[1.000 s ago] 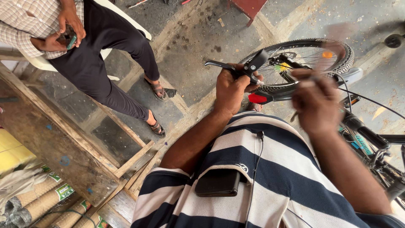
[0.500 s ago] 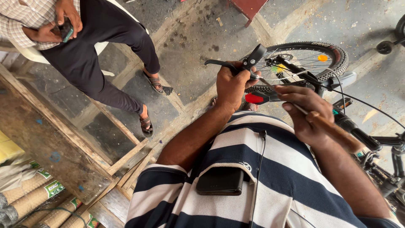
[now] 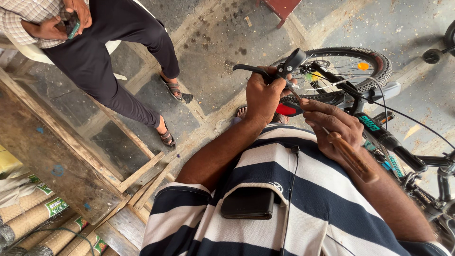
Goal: The person adjusts the bicycle brake caliper using pliers and a screwdriver, tightening screws and manipulating the brake cable. They repeatedly test the brake lever and make fine adjustments to the mechanism.
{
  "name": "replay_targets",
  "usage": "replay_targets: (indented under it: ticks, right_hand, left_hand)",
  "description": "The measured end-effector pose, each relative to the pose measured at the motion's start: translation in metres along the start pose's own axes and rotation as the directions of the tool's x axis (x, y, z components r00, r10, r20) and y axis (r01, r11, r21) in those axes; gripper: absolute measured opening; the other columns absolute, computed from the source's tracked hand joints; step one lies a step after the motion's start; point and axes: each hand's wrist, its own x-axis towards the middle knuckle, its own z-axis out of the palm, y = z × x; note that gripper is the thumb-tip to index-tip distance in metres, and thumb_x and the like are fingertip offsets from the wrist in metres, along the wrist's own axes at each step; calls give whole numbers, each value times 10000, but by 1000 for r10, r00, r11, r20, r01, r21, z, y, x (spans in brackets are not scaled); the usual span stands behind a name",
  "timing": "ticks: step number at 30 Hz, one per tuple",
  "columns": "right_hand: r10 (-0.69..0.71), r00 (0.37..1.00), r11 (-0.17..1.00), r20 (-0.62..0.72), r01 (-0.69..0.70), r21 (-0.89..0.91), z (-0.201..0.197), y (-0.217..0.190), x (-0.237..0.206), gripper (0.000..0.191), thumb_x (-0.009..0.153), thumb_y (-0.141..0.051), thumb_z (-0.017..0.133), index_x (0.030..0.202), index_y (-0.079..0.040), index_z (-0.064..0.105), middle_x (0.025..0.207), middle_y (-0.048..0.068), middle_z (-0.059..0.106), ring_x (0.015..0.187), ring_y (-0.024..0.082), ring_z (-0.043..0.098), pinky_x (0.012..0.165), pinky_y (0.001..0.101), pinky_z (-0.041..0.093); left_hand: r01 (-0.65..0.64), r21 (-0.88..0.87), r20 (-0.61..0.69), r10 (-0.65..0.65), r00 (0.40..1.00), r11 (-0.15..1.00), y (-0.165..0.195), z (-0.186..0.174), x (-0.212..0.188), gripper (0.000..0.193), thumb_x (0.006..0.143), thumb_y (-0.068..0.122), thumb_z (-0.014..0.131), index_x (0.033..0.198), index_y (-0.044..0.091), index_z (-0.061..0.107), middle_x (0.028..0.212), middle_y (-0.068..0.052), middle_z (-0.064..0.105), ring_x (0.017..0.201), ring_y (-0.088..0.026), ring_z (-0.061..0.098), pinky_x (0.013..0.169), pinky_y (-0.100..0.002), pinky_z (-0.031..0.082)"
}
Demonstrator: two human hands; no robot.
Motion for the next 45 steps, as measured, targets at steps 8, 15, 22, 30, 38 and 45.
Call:
replay_targets:
  ticks: [8,15,22,30,38,45]
  right_hand:
    - [13,1000,1000,15,-13,-19,-2,-8,10,157,928,-17,785,1068,-45,721,1204,120,741,1052,242,764,847,322,648]
    - [63,998,998,12,-63,-22,0,-7,10,121,978,13,723,1075,-59,720,1169,99,760,1005,208,772,808,309,640]
    - [-203,976,949,77,216,-232,6,5,21,111,975,70,694,1000,-38,699,1156,122,755,1027,221,763,783,301,652]
    - [-291,956,925,33,290,-245,6,13,17,99,1002,113,697,1016,15,708,1120,148,757,1076,263,774,773,296,612]
    - [20,994,990,-109,-5,142,0,7,11,37,1049,-8,676,1073,19,668,1138,183,748,1058,257,769,859,340,666]
    - [59,987,974,-152,-23,225,8,18,6,63,1064,-44,630,1040,12,644,1113,169,720,1060,243,739,896,359,626]
  left_hand:
    - [-8,17,-10,8,1000,1000,0,3,-1,247,891,-70,545,1131,-99,499,1041,-205,700,955,-282,758,753,-349,662]
    - [-36,85,-25,38,999,996,-3,4,-3,232,887,-51,587,1105,-116,542,1030,-207,712,934,-268,765,714,-328,661]
    - [-108,74,30,106,994,991,0,6,4,219,904,-47,590,1108,-98,531,1007,-215,716,903,-261,766,681,-308,653]
    - [-58,-44,-11,58,998,997,-1,-1,9,193,932,-71,538,1121,-108,520,1020,-187,700,900,-266,755,701,-321,644]
    - [-27,-54,8,28,1000,998,-6,0,8,190,927,-72,516,1115,-97,501,1014,-182,702,897,-258,756,723,-347,668]
    - [-30,-39,25,31,999,999,-4,0,6,167,937,-70,528,1102,-89,517,1006,-179,705,897,-238,750,722,-332,665]
